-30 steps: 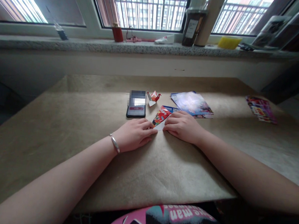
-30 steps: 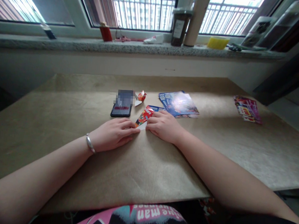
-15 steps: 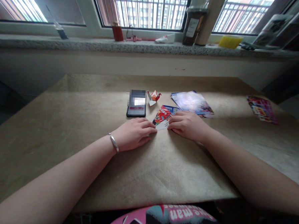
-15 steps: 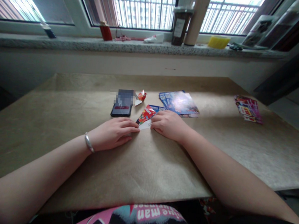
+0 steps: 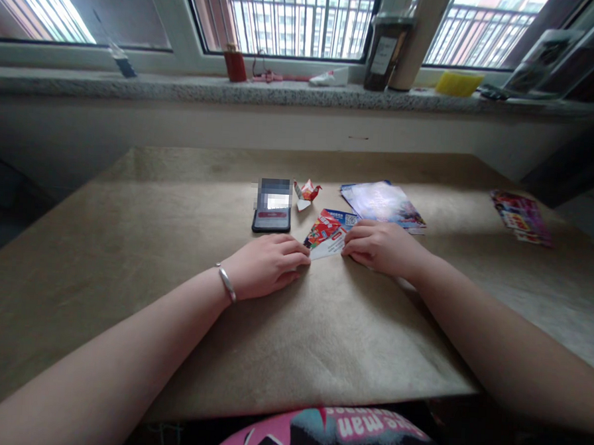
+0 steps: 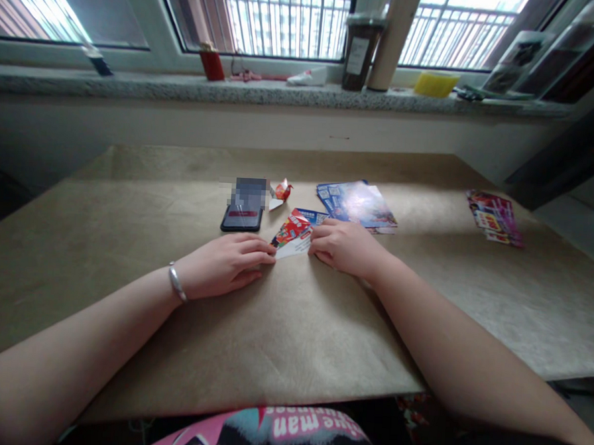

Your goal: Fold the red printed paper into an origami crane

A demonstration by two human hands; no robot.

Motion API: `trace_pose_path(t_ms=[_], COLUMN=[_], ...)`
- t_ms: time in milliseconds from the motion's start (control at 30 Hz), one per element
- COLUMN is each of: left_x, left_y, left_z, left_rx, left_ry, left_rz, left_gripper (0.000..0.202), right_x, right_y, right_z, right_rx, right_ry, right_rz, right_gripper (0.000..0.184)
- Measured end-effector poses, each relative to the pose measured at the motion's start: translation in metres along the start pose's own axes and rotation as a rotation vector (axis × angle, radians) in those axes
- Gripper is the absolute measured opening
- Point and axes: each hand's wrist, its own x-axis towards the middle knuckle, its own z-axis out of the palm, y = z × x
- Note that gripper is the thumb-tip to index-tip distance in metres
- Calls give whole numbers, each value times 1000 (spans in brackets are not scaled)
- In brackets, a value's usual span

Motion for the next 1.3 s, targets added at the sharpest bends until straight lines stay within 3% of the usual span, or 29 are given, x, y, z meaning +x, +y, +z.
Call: trace_pose_path(t_ms=[1300], left_x=[-4], left_y=[-10], left_z=[1], left_rx=[-163], left_ry=[-23], left_rz=[-37], left_gripper=[5], right_x=[-16], right_y=[11], right_z=[-14], right_rx=[-28], right_ry=[-99], right_rz=[168], right_gripper=[20])
